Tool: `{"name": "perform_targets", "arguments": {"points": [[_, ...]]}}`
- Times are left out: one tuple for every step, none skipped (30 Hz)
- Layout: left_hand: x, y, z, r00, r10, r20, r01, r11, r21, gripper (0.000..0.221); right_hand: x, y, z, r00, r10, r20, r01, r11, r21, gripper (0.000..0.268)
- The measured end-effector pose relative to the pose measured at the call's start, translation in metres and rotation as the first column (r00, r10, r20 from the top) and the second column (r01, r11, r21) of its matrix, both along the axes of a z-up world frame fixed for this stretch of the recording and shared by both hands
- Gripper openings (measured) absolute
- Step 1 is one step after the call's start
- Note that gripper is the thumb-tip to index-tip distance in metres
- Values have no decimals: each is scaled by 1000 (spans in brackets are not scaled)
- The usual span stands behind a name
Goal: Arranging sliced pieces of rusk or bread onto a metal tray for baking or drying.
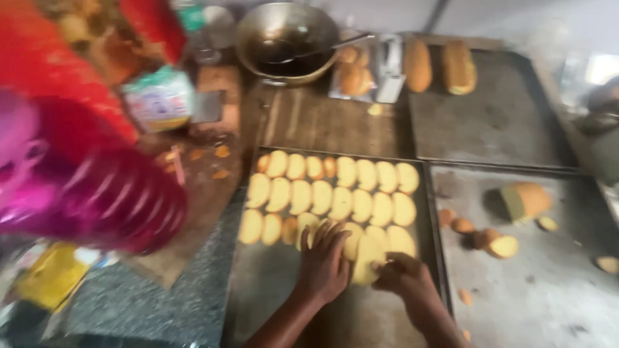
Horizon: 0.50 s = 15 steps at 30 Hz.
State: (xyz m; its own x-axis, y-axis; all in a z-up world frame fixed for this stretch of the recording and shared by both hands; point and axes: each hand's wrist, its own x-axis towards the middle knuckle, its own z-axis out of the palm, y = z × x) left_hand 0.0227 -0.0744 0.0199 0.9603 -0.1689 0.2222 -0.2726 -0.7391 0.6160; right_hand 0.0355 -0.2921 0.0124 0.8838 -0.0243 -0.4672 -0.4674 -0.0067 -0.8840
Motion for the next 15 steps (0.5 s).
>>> {"name": "perform_targets", "arguments": {"points": [[-7,17,-10,989,108,101,-102,993,-62,54,-4,20,0,993,115,-34,-114,993,15,33],[-18,31,-19,958,217,185,-194,972,-134,48,-12,36,1,972,225,-75,-223,974,28,32],[-29,50,-17,954,240,178,-220,967,-128,48,-14,58,-12,965,249,-82,-247,968,35,32],[-40,66,-16,939,319,126,-299,942,-152,46,-17,78,-24,949,312,-44,-311,950,27,29],[-51,82,-14,916,395,73,-378,910,-171,45,-21,98,-36,928,373,-6,-373,928,18,27],[-59,91,-7,909,412,69,-397,902,-168,45,-20,120,-41,921,390,-11,-390,921,21,27],[-68,99,0,886,459,60,-449,884,-131,45,-20,142,-45,918,386,93,-376,920,-107,27],[-76,106,6,863,503,52,-497,862,-94,46,-21,162,-50,901,387,196,-341,911,-231,28],[-78,109,7,854,517,46,-512,854,-91,46,-18,180,-36,896,402,191,-357,905,-229,28],[-81,111,7,837,542,78,-540,840,-47,51,-19,196,-22,869,451,202,-364,861,-356,27],[-85,113,7,818,564,110,-567,824,-4,57,-19,212,-9,840,502,207,-362,802,-476,26],[-86,114,6,818,566,103,-569,823,-6,57,-17,218,5,840,504,200,-365,798,-479,26],[-86,115,4,819,566,93,-571,820,39,64,-15,225,18,837,534,117,-394,737,-549,24],[-87,116,3,824,561,80,-566,820,84,70,-14,230,32,834,551,31,-421,671,-611,22],[-90,117,3,827,558,72,-562,823,82,70,-15,229,20,837,547,22,-422,669,-612,22]]}}
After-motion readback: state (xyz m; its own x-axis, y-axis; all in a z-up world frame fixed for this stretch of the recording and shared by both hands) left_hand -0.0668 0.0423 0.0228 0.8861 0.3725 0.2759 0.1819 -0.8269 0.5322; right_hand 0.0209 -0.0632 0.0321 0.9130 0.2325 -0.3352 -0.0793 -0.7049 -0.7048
